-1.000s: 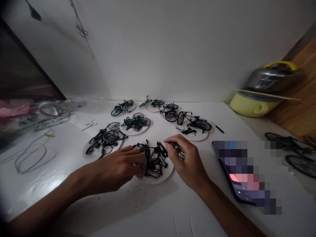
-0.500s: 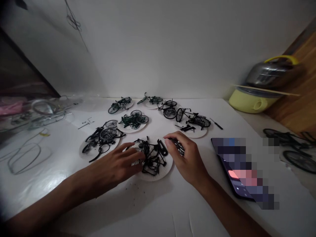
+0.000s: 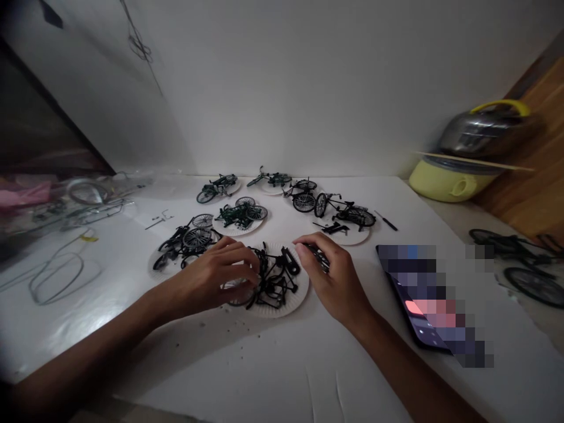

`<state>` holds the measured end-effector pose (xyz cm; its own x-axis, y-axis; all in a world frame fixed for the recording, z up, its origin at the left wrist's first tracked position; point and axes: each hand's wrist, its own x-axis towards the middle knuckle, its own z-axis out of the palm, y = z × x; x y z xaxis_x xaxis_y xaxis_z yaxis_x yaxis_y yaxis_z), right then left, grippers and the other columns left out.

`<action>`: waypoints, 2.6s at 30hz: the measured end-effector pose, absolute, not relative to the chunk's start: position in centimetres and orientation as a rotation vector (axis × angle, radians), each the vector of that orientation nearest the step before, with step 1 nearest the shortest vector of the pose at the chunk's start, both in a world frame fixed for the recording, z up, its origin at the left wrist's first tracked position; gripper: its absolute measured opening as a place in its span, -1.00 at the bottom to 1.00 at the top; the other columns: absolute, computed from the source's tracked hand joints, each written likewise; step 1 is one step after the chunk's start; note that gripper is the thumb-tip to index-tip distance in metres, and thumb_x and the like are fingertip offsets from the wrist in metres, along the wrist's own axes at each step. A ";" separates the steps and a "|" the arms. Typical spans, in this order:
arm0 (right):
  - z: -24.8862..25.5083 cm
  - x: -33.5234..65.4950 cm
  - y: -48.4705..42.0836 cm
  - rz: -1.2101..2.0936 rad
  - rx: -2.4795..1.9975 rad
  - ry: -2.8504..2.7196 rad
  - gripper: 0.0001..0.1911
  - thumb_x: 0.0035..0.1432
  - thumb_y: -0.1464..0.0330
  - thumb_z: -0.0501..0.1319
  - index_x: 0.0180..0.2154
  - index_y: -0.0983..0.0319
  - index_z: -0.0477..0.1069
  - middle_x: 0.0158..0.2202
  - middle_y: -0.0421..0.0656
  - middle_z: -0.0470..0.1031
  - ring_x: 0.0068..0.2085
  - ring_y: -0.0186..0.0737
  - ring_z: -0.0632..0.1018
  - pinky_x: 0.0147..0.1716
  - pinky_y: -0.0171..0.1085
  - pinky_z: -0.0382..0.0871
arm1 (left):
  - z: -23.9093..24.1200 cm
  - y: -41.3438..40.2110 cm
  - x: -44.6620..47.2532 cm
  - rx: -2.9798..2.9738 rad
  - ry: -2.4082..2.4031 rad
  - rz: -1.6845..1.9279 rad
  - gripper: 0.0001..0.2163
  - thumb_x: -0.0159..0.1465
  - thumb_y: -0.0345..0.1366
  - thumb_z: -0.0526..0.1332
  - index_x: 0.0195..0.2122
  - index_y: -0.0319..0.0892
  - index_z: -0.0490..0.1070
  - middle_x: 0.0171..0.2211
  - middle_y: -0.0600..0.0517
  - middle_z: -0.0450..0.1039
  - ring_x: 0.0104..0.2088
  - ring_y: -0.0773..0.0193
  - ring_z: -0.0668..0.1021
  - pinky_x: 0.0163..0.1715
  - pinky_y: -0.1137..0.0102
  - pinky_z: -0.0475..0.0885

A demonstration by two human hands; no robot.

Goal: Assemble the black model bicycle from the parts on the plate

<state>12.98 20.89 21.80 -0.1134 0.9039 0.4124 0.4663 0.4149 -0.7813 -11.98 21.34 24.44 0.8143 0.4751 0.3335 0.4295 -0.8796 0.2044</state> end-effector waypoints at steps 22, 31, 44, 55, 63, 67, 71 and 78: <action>21.6 12.9 20.9 0.602 -1.203 -1.770 -0.80 0.33 0.22 0.12 -0.20 0.15 0.47 -0.23 -0.18 0.55 -0.22 -0.20 0.54 -0.22 -0.24 0.36 | 24.9 19.8 -11.8 3.147 0.534 0.273 -0.78 0.43 -0.41 0.12 -0.40 -0.21 0.36 -0.29 0.01 0.43 -0.26 0.22 0.41 -0.25 0.29 0.23; 21.6 12.9 20.8 0.615 -1.197 -1.767 -0.79 0.34 0.22 0.12 -0.19 0.16 0.47 -0.22 -0.16 0.56 -0.20 -0.18 0.54 -0.20 -0.23 0.36 | 24.7 19.6 -11.6 3.139 0.542 0.218 -0.84 0.42 -0.46 0.11 -0.34 -0.22 0.35 -0.31 0.01 0.43 -0.29 0.21 0.43 -0.26 0.29 0.28; 21.7 12.9 20.9 0.632 -1.179 -1.788 -0.79 0.36 0.23 0.11 -0.19 0.17 0.46 -0.20 -0.15 0.54 -0.17 -0.18 0.53 -0.16 -0.23 0.37 | 24.3 19.8 -12.1 3.001 0.832 0.185 -0.89 0.41 -0.33 0.19 -0.29 -0.18 0.33 -0.27 0.05 0.43 -0.26 0.20 0.45 -0.24 0.29 0.27; 21.7 12.9 20.7 0.645 -1.170 -1.801 -0.81 0.35 0.24 0.11 -0.20 0.16 0.45 -0.21 -0.18 0.53 -0.16 -0.19 0.53 -0.16 -0.24 0.36 | 24.9 19.4 -12.5 3.076 0.832 0.024 -0.77 0.33 -0.64 0.05 -0.18 -0.20 0.38 -0.19 0.02 0.42 -0.21 0.18 0.45 -0.17 0.24 0.30; 21.8 12.8 20.9 0.639 -1.184 -1.799 -0.80 0.35 0.23 0.11 -0.19 0.16 0.45 -0.21 -0.18 0.53 -0.18 -0.20 0.52 -0.17 -0.25 0.35 | 24.7 19.2 -11.5 3.035 0.849 0.164 -0.95 0.35 -0.34 0.21 -0.22 -0.20 0.40 -0.19 0.01 0.41 -0.21 0.17 0.47 -0.22 0.26 0.36; 22.0 12.8 20.8 0.637 -1.187 -1.796 -0.80 0.34 0.23 0.11 -0.20 0.16 0.46 -0.23 -0.18 0.53 -0.20 -0.20 0.52 -0.18 -0.25 0.36 | 24.3 19.1 -10.8 2.960 1.009 0.241 -0.82 0.36 -0.20 0.23 -0.29 -0.21 0.39 -0.22 -0.02 0.42 -0.25 0.16 0.49 -0.24 0.25 0.39; 22.0 12.8 20.8 0.635 -1.175 -1.797 -0.80 0.34 0.23 0.11 -0.20 0.16 0.46 -0.21 -0.16 0.54 -0.17 -0.17 0.53 -0.16 -0.23 0.36 | 23.6 19.5 -10.3 2.938 1.025 0.267 -0.81 0.34 -0.20 0.26 -0.34 -0.21 0.39 -0.26 -0.01 0.43 -0.29 0.21 0.49 -0.27 0.28 0.35; 22.0 12.7 20.8 0.636 -1.160 -1.803 -0.81 0.35 0.25 0.11 -0.20 0.16 0.45 -0.22 -0.17 0.53 -0.14 -0.18 0.52 -0.12 -0.24 0.33 | 22.9 20.1 -10.4 2.894 1.053 0.343 -0.87 0.31 -0.35 0.29 -0.39 -0.20 0.41 -0.34 0.06 0.47 -0.32 0.24 0.49 -0.26 0.31 0.25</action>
